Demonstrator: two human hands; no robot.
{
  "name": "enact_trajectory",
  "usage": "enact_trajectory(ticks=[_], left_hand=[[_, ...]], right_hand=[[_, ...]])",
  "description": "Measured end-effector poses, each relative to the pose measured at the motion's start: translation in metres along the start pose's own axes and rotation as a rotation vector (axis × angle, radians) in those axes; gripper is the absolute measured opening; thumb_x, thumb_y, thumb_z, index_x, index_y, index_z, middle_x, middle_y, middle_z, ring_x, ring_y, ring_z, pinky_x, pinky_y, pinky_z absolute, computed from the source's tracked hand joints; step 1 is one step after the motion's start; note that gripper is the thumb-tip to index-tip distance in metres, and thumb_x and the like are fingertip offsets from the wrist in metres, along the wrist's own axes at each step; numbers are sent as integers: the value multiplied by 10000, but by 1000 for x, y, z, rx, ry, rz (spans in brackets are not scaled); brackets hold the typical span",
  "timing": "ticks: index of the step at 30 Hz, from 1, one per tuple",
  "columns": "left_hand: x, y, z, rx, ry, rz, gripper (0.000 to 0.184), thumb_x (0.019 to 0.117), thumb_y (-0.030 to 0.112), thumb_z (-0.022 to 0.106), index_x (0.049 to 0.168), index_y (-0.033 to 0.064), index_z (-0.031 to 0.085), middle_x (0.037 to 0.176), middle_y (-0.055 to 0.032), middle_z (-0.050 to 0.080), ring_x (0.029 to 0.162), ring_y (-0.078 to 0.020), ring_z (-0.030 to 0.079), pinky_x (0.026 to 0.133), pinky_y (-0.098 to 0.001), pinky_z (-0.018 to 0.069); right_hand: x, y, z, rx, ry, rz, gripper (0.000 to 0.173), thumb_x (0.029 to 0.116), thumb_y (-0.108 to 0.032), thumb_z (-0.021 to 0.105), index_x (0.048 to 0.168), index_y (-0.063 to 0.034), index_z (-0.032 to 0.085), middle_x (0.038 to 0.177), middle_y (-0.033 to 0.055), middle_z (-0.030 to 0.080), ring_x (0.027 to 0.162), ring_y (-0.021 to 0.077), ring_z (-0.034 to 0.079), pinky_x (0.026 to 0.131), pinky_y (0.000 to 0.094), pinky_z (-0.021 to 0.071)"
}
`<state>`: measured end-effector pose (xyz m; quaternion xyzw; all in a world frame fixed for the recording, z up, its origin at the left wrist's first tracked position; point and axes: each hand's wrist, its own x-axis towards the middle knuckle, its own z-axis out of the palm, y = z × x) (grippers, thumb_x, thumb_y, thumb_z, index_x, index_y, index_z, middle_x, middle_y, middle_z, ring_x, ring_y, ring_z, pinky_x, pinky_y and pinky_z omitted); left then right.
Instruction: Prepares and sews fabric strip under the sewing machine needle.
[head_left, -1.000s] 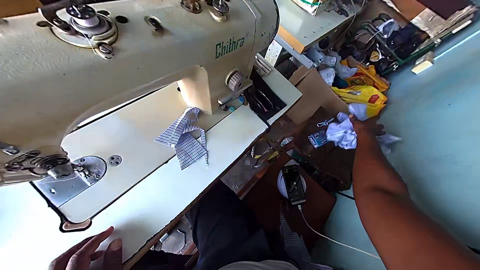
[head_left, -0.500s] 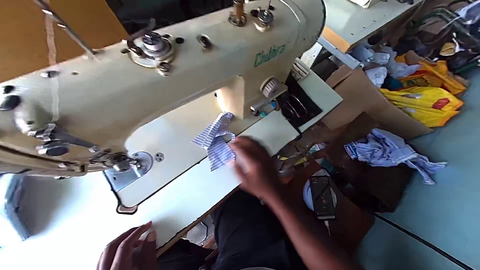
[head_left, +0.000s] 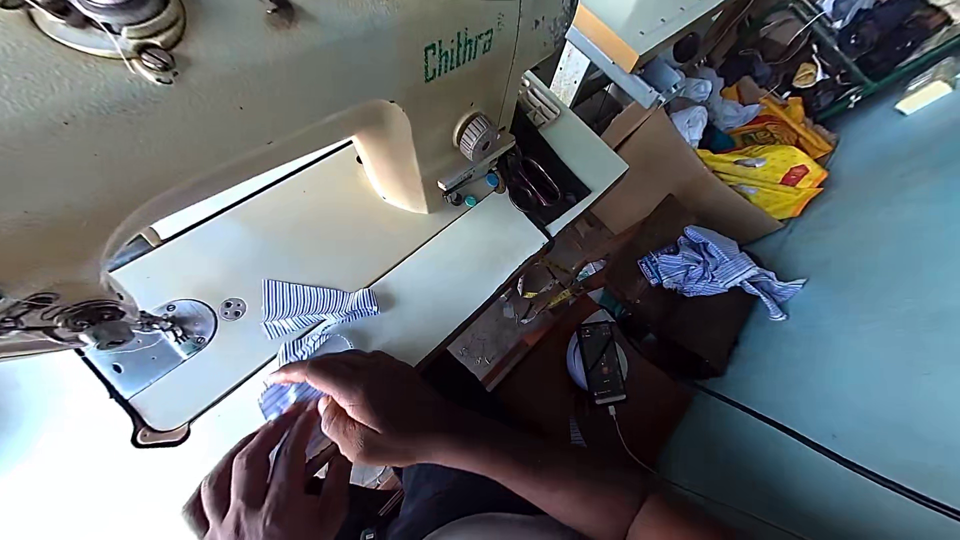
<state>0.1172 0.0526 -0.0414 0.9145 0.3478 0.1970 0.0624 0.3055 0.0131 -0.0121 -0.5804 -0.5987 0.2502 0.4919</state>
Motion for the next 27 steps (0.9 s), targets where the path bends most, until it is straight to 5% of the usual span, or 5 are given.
enact_trajectory(ticks=[4, 9, 11, 18, 27], left_hand=[[-14, -10, 1, -125, 153, 4, 189, 943, 217, 656, 944, 47, 738, 957, -179, 688, 1008, -317, 628, 945, -422, 450], [-3, -17, -32, -645, 321, -347, 159, 1020, 115, 582, 1032, -43, 578, 907, 44, 640, 798, 42, 625, 738, -162, 556], [7, -32, -52, -666, 450, -464, 170, 1015, 159, 588, 1092, 10, 559, 894, 97, 606, 742, 43, 602, 689, -170, 546], [0, -97, -61, -256, 254, -621, 335, 1046, 321, 574, 1154, 17, 664, 950, -134, 685, 823, -196, 656, 750, -449, 540], [-3, -92, -57, -326, 177, -501, 402, 1060, 244, 542, 1164, -138, 611, 1051, -284, 652, 944, -220, 652, 872, -370, 537]], right_hand=[[-5, 4, 0, -33, -190, -122, 394, 997, -297, 587, 1329, -106, 679, 1234, 48, 718, 1229, 204, 623, 1042, 536, 428], [-12, 13, 18, -414, -206, -177, 514, 978, -513, 610, 1366, -178, 648, 1426, -28, 630, 1404, 152, 499, 1140, 436, 404], [-9, 11, 18, -420, -146, -136, 487, 995, -391, 637, 1420, -154, 612, 1491, -5, 577, 1439, 136, 457, 1150, 417, 411], [-49, 33, -28, -397, 324, -119, 342, 1001, -250, 578, 1287, -87, 669, 1495, 159, 521, 1393, 298, 489, 1130, 489, 449], [-202, 129, -61, -1018, 583, 675, 696, 942, -418, 631, 1541, -135, 419, 1683, 237, 127, 1528, 456, 199, 1158, 671, 294]])
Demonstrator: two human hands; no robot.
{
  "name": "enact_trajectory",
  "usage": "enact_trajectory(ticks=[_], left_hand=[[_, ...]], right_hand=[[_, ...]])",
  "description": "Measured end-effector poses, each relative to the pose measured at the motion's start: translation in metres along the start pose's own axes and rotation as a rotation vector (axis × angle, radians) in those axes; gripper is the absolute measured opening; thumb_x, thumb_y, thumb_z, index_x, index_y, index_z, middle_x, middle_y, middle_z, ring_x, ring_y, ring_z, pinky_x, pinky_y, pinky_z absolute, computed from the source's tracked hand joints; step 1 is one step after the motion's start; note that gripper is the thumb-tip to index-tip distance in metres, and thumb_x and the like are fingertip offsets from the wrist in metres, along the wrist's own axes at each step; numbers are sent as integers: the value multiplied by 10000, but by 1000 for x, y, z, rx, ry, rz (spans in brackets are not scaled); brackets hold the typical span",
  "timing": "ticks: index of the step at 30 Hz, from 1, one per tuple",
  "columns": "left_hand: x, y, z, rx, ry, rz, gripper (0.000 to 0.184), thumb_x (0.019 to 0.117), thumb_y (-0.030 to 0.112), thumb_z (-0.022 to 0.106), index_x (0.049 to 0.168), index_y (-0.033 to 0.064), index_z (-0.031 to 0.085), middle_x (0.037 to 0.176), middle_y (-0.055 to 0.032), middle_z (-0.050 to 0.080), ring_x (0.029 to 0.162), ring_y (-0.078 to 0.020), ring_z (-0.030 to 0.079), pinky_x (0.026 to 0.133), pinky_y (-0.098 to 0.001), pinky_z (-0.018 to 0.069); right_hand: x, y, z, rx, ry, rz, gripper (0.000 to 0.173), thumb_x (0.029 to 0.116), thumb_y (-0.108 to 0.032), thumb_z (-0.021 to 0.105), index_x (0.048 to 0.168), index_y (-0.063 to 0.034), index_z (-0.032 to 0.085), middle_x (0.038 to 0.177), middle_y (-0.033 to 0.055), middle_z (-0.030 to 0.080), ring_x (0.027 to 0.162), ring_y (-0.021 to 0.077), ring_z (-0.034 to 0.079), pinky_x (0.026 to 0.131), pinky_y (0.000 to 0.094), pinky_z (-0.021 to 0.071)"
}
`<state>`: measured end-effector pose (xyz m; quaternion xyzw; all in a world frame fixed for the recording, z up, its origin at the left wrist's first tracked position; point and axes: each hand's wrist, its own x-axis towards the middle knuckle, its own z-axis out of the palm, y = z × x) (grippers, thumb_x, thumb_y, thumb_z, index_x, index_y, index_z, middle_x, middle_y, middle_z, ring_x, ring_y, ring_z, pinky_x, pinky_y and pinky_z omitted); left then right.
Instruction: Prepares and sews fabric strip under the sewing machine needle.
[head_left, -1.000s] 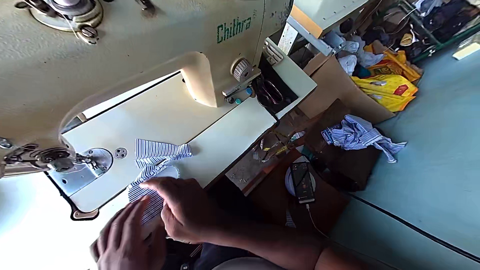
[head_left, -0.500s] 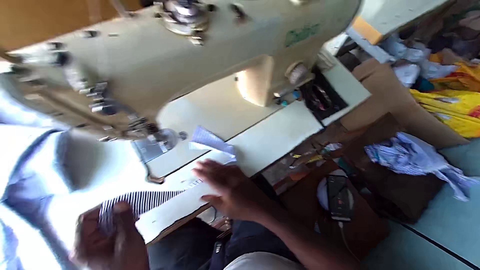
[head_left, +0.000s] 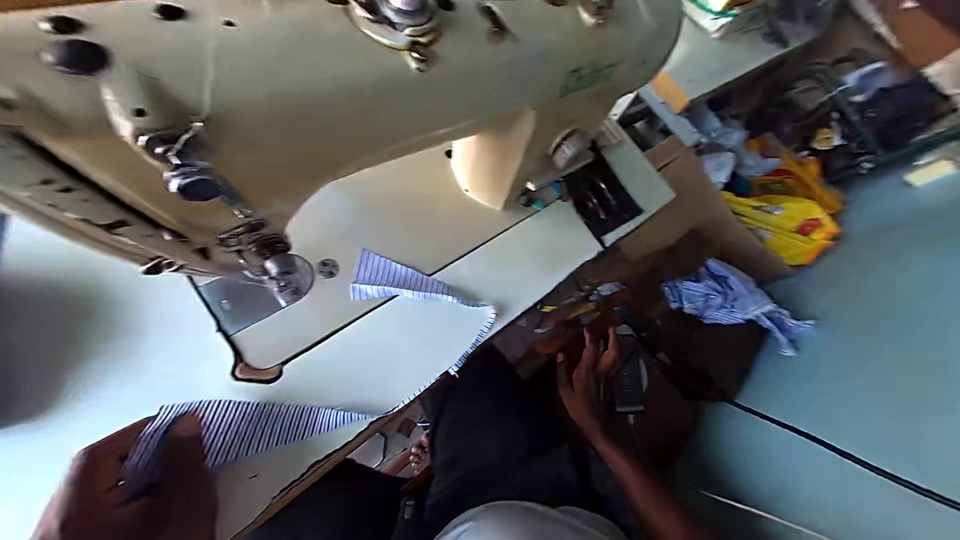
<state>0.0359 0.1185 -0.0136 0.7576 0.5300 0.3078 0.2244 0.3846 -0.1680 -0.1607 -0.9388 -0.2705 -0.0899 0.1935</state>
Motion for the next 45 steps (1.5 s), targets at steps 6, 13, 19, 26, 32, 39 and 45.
enact_trajectory(ticks=[6, 13, 19, 26, 32, 39, 45], left_hand=[[1, 4, 0, -45, -18, -14, 352, 1063, 192, 524, 1101, -143, 625, 982, -230, 649, 873, -138, 628, 821, -290, 529], [-3, 13, 0, -37, 5, -33, 353, 1063, 179, 526, 1096, -156, 632, 993, -263, 650, 893, -190, 637, 841, -320, 526], [-7, 7, 0, -90, -9, 58, 365, 1053, 190, 549, 1070, -164, 637, 938, -245, 656, 854, -135, 631, 812, -282, 525], [-17, 51, -19, -378, -143, 295, 240, 1008, 59, 594, 985, -176, 633, 944, -141, 695, 918, -26, 662, 869, -217, 555], [1, 9, -35, -98, 195, -9, 364, 1049, 175, 566, 1147, -174, 597, 1067, -197, 654, 980, -76, 635, 927, -262, 527], [-10, -3, -7, 338, 212, -12, 393, 981, 287, 649, 1321, 91, 668, 1433, -251, 542, 1320, -506, 482, 1070, -671, 380], [-44, 2, 15, 386, 52, 122, 320, 1008, 385, 568, 1206, 205, 744, 1329, -33, 671, 1229, -284, 616, 978, -559, 482]], right_hand=[[-4, 18, -2, -125, -110, 230, 746, 953, -461, 638, 1569, -129, 382, 1685, 266, 69, 1488, 512, 243, 1106, 674, 349], [24, -15, -7, 287, 4, 44, 551, 973, -340, 647, 1441, -78, 525, 1681, 213, 122, 1507, 359, 293, 1125, 538, 432], [32, -143, -85, 757, -6, -357, 250, 1015, -154, 550, 1178, -13, 675, 1249, 109, 661, 1142, 170, 644, 951, 359, 575], [-12, -282, -92, 1324, -870, -615, 403, 1020, -72, 586, 1395, 66, 534, 1242, 175, 680, 1101, 212, 689, 959, 393, 571], [8, -274, -74, 1084, -981, -359, 244, 1055, -185, 553, 1135, -14, 706, 908, 97, 725, 716, 153, 692, 683, 349, 604], [62, -250, -83, 595, -375, -596, 256, 1017, -322, 596, 1154, -169, 749, 1053, 3, 716, 906, 138, 687, 728, 369, 597], [116, -255, -41, 523, -292, -540, 298, 1044, -315, 553, 1191, -138, 742, 1133, 80, 704, 1043, 249, 676, 847, 474, 579]])
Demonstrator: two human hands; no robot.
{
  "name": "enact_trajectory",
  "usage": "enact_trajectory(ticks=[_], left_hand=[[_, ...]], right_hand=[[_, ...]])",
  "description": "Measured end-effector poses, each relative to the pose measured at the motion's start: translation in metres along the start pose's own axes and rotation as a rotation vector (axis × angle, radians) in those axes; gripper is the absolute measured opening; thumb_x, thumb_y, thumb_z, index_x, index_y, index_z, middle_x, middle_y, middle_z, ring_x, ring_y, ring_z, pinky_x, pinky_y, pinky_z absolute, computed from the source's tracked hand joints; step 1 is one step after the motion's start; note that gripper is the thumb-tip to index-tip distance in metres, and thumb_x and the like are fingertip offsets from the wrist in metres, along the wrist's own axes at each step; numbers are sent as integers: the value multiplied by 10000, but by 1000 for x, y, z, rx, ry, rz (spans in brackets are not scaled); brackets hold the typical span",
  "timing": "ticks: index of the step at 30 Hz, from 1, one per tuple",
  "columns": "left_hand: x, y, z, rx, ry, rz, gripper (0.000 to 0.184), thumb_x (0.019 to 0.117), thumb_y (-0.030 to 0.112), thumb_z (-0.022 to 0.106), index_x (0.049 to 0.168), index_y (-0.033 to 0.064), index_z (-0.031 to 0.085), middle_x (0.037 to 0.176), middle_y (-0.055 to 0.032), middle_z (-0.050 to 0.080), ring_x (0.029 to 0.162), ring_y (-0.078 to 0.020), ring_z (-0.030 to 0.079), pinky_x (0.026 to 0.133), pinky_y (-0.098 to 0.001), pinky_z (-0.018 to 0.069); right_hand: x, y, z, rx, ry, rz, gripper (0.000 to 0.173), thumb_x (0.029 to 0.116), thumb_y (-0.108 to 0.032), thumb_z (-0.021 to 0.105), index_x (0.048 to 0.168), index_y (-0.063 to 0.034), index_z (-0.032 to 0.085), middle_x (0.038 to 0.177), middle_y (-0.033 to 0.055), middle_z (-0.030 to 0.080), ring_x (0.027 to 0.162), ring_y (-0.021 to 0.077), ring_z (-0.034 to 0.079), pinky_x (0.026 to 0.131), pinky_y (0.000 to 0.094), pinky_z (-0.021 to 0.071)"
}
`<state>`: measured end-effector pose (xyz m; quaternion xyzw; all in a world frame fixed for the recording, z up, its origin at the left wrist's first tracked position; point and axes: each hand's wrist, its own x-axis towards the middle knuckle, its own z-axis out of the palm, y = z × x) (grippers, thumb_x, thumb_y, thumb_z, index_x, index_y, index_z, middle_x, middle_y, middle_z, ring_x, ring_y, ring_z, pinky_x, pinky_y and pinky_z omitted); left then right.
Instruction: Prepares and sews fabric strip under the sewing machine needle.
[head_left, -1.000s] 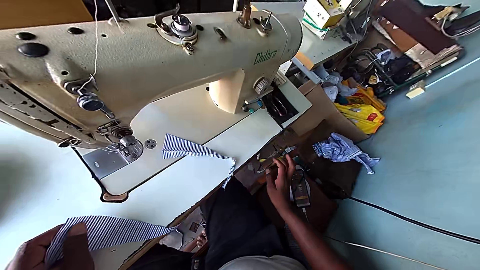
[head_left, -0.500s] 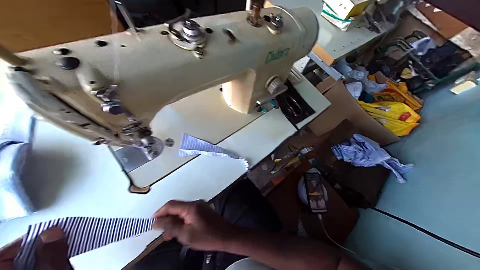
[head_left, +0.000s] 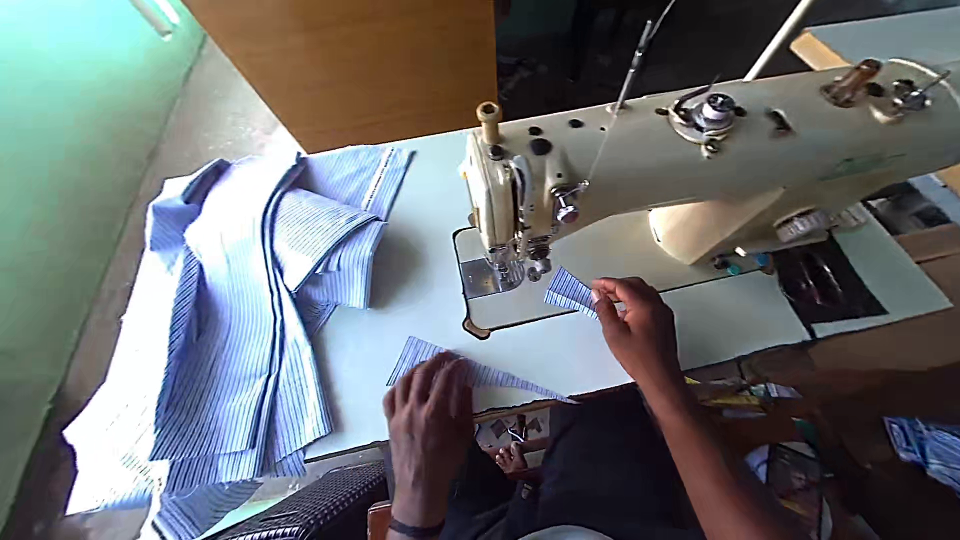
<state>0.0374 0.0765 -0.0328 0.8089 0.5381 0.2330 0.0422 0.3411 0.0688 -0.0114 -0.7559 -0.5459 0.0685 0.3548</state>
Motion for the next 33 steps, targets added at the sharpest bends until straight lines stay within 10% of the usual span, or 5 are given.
enact_trajectory(ticks=[7, 13, 22, 26, 33], left_hand=[[2, -6, -7, -183, 32, -1, 318, 1026, 371, 557, 1272, 237, 709, 1405, 11, 609, 1334, -207, 536, 1072, -469, 471], [-9, 11, -44, -908, 12, -148, 309, 1041, 294, 592, 1220, 60, 686, 1137, -43, 718, 998, -169, 712, 883, -375, 624], [-28, 19, -43, -1140, -243, 131, 583, 943, 285, 704, 1475, 141, 518, 1628, -157, 321, 1445, -315, 426, 1128, -499, 487], [-31, 5, -40, -1044, -76, 56, 132, 993, 164, 640, 1065, 99, 729, 1164, -61, 721, 1180, -229, 656, 1025, -435, 558], [-22, -8, -59, -720, 17, -232, 173, 1008, 304, 644, 1026, 141, 698, 764, 69, 658, 576, -52, 594, 498, -233, 526]], right_hand=[[29, -3, 21, -111, -119, 7, 196, 990, -237, 666, 1034, -57, 728, 1055, 182, 672, 1032, 405, 626, 833, 608, 513], [-33, -42, -22, 403, -234, -150, 145, 1037, -252, 560, 1092, -136, 627, 888, -36, 657, 707, 71, 631, 599, 286, 575], [-87, -79, 5, 1115, -800, 332, 158, 1025, -225, 628, 1052, -70, 644, 853, 40, 657, 629, 65, 586, 516, 193, 483], [-90, -81, 9, 1190, -1035, 485, 321, 1070, -377, 517, 1116, -94, 661, 915, 31, 662, 653, 67, 591, 532, 210, 490], [-106, -84, 23, 738, -736, -10, 469, 966, -428, 700, 1307, -118, 611, 1161, 8, 674, 710, 64, 630, 574, 227, 555]])
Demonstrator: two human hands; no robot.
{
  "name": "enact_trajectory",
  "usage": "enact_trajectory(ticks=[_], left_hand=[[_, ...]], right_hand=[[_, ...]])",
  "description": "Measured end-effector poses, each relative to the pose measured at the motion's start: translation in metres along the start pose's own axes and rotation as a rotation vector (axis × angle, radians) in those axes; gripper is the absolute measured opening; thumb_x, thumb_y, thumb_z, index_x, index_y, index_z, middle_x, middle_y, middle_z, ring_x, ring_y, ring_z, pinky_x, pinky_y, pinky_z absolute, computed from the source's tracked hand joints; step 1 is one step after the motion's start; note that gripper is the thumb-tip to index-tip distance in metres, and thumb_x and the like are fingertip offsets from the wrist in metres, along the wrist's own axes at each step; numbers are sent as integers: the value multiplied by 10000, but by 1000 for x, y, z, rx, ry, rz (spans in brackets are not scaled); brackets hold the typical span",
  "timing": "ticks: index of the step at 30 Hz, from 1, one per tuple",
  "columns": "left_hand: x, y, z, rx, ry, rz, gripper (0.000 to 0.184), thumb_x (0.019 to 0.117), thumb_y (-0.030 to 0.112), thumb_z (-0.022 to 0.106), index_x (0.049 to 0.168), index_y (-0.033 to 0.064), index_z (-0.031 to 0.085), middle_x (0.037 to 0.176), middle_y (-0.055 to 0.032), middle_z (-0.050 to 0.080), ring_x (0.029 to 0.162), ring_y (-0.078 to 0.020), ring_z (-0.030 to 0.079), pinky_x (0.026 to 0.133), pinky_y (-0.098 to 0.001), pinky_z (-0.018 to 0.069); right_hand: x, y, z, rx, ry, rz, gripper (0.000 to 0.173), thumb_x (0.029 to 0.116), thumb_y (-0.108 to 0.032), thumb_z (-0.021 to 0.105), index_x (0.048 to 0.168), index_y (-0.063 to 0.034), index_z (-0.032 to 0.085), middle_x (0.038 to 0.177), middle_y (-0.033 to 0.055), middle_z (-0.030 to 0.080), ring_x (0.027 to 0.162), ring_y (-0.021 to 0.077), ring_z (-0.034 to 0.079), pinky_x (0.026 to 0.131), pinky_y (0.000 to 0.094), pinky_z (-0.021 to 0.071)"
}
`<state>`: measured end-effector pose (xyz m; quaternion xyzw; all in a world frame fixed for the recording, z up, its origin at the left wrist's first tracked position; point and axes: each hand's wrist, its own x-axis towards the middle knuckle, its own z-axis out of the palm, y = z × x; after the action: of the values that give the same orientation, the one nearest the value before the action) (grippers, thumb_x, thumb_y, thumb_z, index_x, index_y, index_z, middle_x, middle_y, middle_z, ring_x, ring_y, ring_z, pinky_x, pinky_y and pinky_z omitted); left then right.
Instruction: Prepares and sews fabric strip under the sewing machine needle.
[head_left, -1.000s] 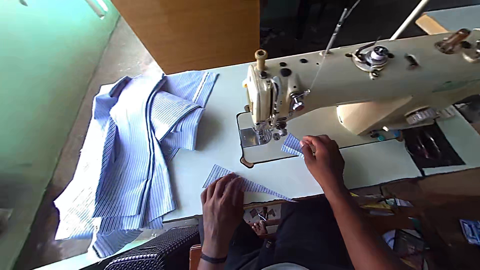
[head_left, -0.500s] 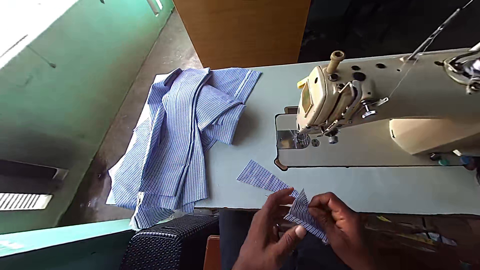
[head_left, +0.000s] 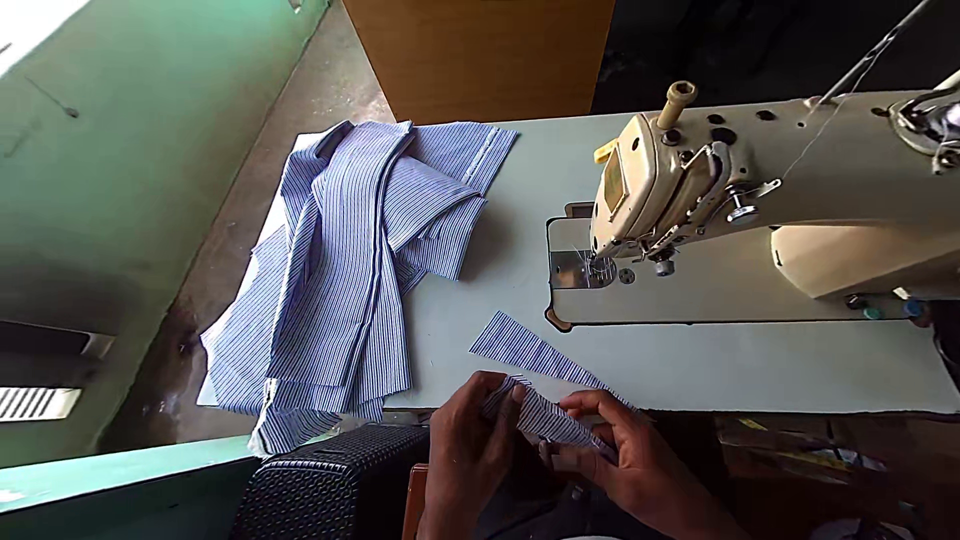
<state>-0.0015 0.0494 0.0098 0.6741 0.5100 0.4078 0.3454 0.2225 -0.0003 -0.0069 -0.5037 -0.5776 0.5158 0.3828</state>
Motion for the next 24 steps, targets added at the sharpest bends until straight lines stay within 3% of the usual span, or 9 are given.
enact_trajectory(ticks=[2, 3, 5, 7, 11, 14, 18, 22, 24], left_hand=[[12, -3, -6, 160, 50, 11, 171, 995, 337, 635, 1007, 180, 703, 744, 99, 660, 570, -25, 597, 494, -230, 526], [20, -6, -8, 243, 71, 11, 180, 999, 355, 626, 1008, 191, 701, 741, 104, 656, 572, -21, 595, 498, -239, 523], [39, -9, -12, 379, 85, -16, 178, 1004, 340, 624, 1020, 183, 707, 766, 77, 669, 602, -54, 619, 539, -296, 545], [55, -15, -7, 478, 75, -38, 181, 1010, 331, 634, 1007, 165, 707, 789, 37, 676, 630, -107, 628, 570, -363, 548], [70, -27, 13, 657, 41, -176, 294, 988, 477, 623, 932, 199, 702, 781, -4, 681, 676, -216, 666, 558, -496, 532], [68, -32, 20, 731, 97, -175, 303, 963, 515, 618, 908, 228, 697, 778, 28, 677, 660, -192, 661, 523, -459, 506], [65, -36, 22, 755, 125, -134, 283, 947, 507, 629, 895, 238, 698, 762, 50, 667, 643, -160, 648, 512, -427, 492], [66, -35, 22, 766, 123, -139, 277, 935, 506, 653, 903, 234, 694, 763, 49, 664, 618, -157, 631, 505, -419, 481], [66, -35, 25, 769, 172, -115, 268, 935, 492, 673, 974, 227, 694, 842, 20, 679, 651, -181, 648, 511, -429, 496]], right_hand=[[3, 3, 6, -84, 167, -23, 235, 1035, -296, 609, 1109, -97, 708, 883, -8, 686, 587, 63, 596, 500, 224, 530], [6, 1, 3, -78, 202, -4, 235, 1058, -273, 571, 1074, -93, 721, 808, -11, 684, 562, 77, 620, 491, 237, 559], [17, -2, -5, -148, 237, 12, 235, 1065, -261, 549, 1084, -126, 741, 812, -32, 711, 575, 82, 658, 519, 246, 598], [32, 1, -8, -313, 296, -25, 203, 1039, -246, 575, 1108, -180, 754, 828, -67, 714, 555, 50, 631, 505, 238, 578], [50, 8, -12, -506, 367, -117, 243, 1031, -359, 555, 1082, -208, 739, 846, -109, 696, 664, -13, 623, 588, 192, 547], [47, 19, -12, -535, 307, -142, 412, 980, -509, 625, 1172, -157, 722, 843, -72, 681, 615, 12, 576, 544, 197, 519], [43, 27, -10, -611, 359, -249, 231, 970, -233, 604, 1120, -158, 763, 865, -33, 670, 653, 16, 595, 580, 176, 535], [47, 27, -15, -602, 379, -187, 222, 953, -252, 599, 1078, -175, 765, 833, -70, 658, 604, -23, 551, 543, 146, 502], [49, 26, -15, -633, 361, -156, 206, 951, -257, 610, 1060, -170, 761, 829, -63, 655, 610, -6, 564, 559, 161, 518]])
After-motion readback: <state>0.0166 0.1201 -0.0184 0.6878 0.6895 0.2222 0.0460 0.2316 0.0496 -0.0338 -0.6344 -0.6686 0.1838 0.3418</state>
